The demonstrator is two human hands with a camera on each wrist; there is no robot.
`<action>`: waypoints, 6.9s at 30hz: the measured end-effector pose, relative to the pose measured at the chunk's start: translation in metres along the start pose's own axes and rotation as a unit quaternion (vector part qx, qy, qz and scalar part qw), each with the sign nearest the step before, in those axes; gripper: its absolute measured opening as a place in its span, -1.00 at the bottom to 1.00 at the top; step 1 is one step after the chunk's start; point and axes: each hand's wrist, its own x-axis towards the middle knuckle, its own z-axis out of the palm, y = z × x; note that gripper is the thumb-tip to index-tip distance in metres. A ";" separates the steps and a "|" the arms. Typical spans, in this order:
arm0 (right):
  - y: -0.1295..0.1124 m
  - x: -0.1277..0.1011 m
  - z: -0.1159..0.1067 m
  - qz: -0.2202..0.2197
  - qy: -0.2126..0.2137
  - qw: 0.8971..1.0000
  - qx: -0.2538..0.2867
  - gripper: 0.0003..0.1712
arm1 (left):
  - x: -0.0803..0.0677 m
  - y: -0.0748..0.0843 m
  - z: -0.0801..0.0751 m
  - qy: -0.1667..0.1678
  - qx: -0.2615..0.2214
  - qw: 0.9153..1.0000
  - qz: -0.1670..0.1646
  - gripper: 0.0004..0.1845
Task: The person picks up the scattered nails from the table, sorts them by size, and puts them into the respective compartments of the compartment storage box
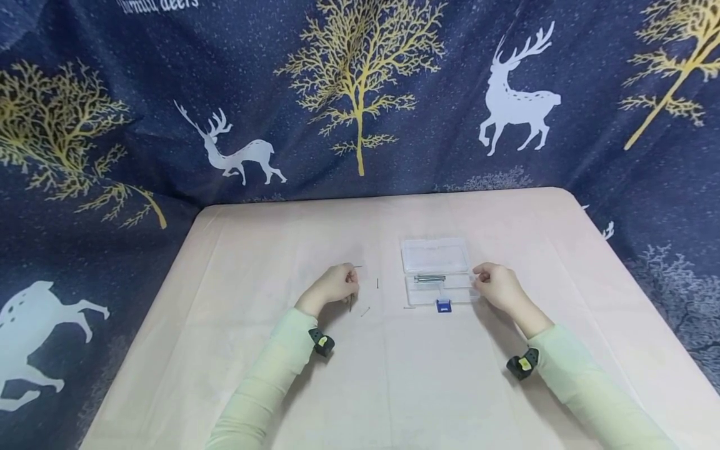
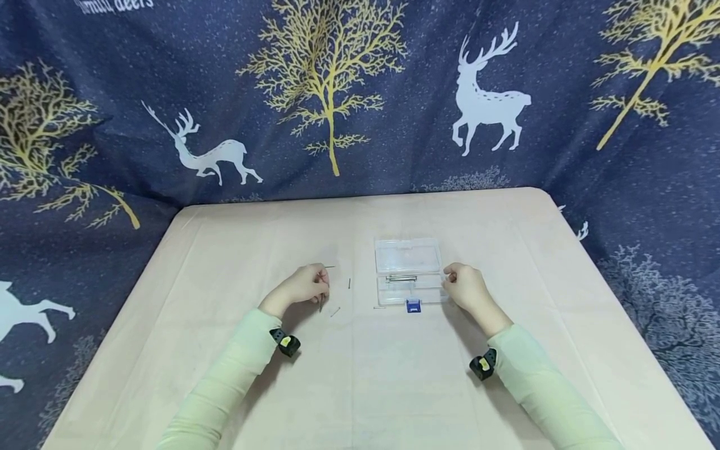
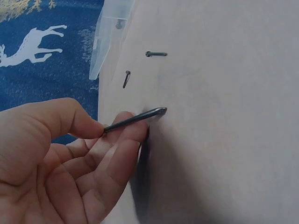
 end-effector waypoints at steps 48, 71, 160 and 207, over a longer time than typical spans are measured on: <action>-0.001 -0.002 -0.001 0.017 -0.007 1.000 0.022 -0.68 | 0.023 0.050 0.057 0.139 -0.495 0.855 -0.071 -0.71; 0.005 -0.005 -0.005 0.057 -0.037 0.994 0.086 -0.59 | 0.033 0.076 0.081 0.147 -0.496 0.853 -0.065 -0.77; 0.011 -0.004 -0.004 0.083 -0.051 0.968 0.231 -0.53 | -0.032 0.011 0.025 0.033 -0.035 0.999 0.014 -0.78; 0.014 0.002 -0.005 0.109 -0.065 0.965 0.231 -0.46 | -0.034 0.016 0.044 0.086 0.096 0.990 0.052 -0.96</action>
